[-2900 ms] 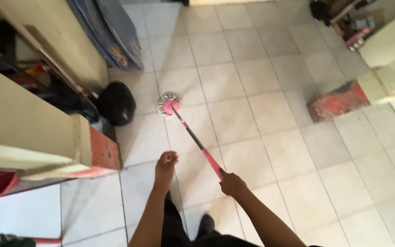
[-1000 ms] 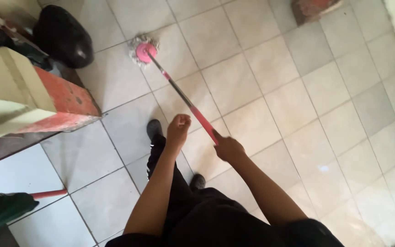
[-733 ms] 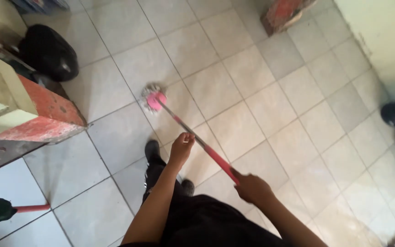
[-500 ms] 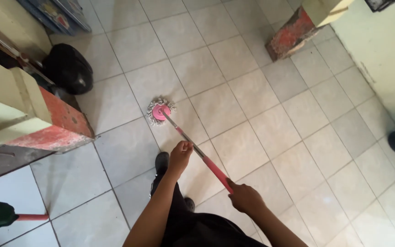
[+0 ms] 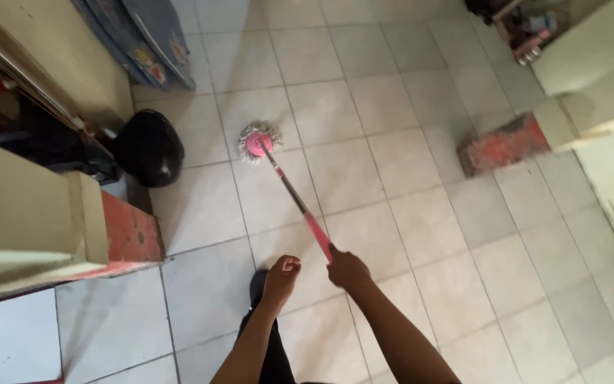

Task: Mopping the tiled floor in a residential area.

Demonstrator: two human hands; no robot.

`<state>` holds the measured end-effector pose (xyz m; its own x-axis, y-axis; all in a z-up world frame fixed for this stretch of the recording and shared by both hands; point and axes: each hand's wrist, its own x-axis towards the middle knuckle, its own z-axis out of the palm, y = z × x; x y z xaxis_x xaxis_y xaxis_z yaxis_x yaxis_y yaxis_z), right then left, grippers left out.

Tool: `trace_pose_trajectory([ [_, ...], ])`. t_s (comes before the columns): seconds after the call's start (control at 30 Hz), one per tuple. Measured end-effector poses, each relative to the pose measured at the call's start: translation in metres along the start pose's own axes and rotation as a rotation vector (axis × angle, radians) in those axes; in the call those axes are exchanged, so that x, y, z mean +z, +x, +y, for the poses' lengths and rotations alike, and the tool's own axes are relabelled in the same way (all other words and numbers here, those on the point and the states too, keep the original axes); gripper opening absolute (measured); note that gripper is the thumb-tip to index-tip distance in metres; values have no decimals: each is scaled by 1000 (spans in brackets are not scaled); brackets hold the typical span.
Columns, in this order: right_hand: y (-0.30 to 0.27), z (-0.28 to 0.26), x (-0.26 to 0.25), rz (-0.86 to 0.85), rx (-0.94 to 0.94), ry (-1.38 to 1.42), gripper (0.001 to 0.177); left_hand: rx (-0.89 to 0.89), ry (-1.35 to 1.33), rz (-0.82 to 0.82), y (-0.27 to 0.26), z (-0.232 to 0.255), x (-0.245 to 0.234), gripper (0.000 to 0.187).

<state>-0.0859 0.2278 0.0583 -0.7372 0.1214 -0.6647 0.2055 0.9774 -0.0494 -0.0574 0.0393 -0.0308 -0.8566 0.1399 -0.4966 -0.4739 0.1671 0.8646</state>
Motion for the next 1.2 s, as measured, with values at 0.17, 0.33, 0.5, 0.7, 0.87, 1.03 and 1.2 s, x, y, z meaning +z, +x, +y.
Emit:
trace_pose_trajectory([
  [0.17, 160, -48, -101, 15, 28, 32, 70, 83, -17, 51, 90, 37, -38, 24],
  [0.33, 283, -93, -176, 41, 1, 20, 67, -35, -41, 108, 127, 74, -82, 26],
  [0.5, 301, -110, -203, 25, 64, 57, 73, -168, -74, 169, 129, 79, -96, 25],
  [0.7, 274, -45, -136, 75, -24, 62, 76, -115, -42, 150, 108, 80, -71, 24],
  [0.87, 191, 32, -71, 89, -57, 53, 73, 14, -59, 153, 68, 79, -36, 25],
  [1.03, 16, 104, -8, 14, -14, 94, 72, 195, -69, 240, 8, 29, 12, 24],
  [1.2, -151, 161, 39, -50, 65, 95, 72, 211, -226, 134, -65, 40, 53, 24],
])
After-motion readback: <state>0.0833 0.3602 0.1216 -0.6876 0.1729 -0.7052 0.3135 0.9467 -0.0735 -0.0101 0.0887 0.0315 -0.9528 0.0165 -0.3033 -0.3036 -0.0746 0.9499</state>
